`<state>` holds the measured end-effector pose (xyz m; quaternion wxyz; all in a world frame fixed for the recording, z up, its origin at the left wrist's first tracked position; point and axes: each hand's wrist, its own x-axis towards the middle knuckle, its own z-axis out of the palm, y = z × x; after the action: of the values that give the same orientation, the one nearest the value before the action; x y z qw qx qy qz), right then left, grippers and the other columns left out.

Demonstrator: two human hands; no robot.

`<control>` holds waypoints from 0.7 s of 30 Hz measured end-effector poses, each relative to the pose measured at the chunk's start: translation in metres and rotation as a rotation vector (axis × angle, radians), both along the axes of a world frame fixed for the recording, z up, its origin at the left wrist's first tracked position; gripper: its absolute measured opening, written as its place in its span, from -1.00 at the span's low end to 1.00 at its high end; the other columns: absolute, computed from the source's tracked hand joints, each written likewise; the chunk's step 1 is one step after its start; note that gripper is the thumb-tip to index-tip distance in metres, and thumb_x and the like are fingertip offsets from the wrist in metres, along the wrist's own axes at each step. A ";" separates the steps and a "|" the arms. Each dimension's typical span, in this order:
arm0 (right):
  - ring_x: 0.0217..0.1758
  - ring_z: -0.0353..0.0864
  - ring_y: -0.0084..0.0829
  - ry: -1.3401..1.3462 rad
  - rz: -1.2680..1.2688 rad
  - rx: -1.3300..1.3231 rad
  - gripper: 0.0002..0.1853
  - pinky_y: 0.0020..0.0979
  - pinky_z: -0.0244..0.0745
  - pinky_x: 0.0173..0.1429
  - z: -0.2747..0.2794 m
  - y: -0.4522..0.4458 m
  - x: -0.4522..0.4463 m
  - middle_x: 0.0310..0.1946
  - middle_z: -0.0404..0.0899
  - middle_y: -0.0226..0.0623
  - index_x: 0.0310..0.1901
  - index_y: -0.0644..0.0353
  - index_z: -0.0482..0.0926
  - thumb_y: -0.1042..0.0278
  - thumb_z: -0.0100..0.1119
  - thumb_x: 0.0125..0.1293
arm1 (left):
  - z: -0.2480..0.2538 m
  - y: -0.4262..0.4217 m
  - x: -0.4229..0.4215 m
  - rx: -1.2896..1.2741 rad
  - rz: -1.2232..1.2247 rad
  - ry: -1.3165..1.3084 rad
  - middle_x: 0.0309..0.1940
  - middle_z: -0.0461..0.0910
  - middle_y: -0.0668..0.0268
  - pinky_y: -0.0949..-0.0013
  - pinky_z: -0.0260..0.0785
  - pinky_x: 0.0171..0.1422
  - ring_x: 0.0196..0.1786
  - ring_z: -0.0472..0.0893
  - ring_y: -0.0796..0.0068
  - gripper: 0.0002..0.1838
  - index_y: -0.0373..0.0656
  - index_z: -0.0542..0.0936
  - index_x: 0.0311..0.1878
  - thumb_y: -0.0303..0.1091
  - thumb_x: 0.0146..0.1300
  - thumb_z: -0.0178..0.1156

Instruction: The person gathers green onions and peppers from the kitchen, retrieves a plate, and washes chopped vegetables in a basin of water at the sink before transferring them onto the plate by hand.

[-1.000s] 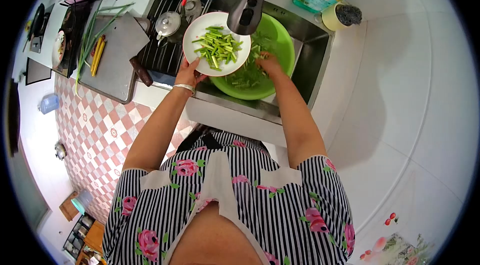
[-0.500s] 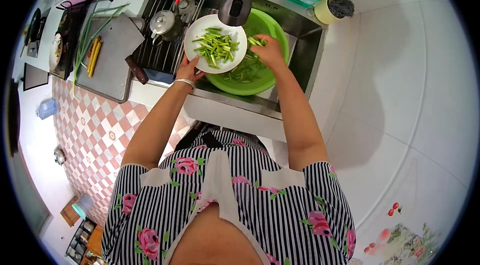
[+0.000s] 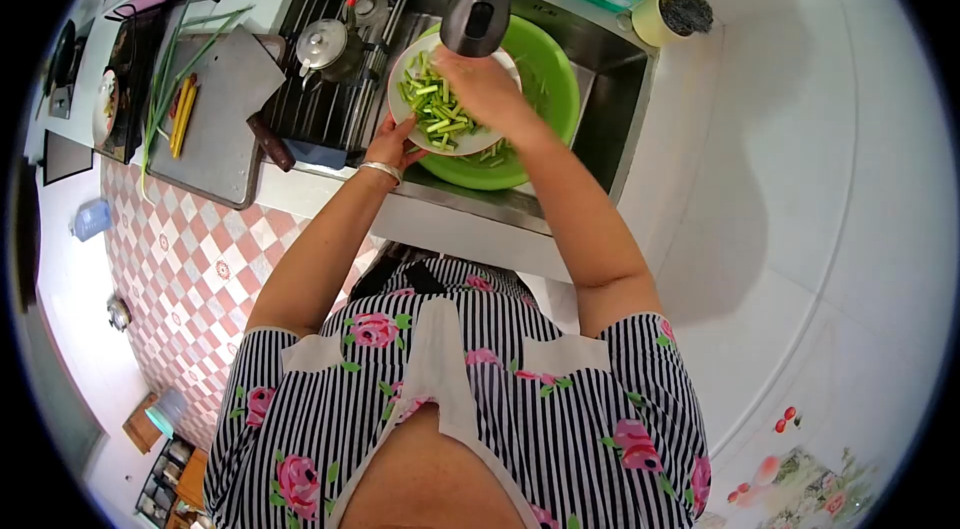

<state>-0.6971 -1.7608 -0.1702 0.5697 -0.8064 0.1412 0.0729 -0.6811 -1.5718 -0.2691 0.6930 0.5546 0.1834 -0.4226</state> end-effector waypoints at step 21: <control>0.23 0.30 -0.12 0.027 0.025 -0.841 -0.28 -0.09 0.25 0.21 -0.282 -0.012 -0.026 0.21 0.28 -0.18 0.21 0.07 0.32 -0.22 0.11 0.08 | 0.036 0.012 0.006 0.039 0.090 -0.007 -0.03 0.47 0.42 0.24 0.47 -0.06 -0.05 0.52 0.47 -0.61 0.10 0.31 0.16 -0.21 0.27 0.07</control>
<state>-0.7234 -1.7727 -0.4522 0.1882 -0.9692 0.1564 0.0263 -0.6747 -1.5599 -0.2333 0.7011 0.5605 0.2138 -0.3854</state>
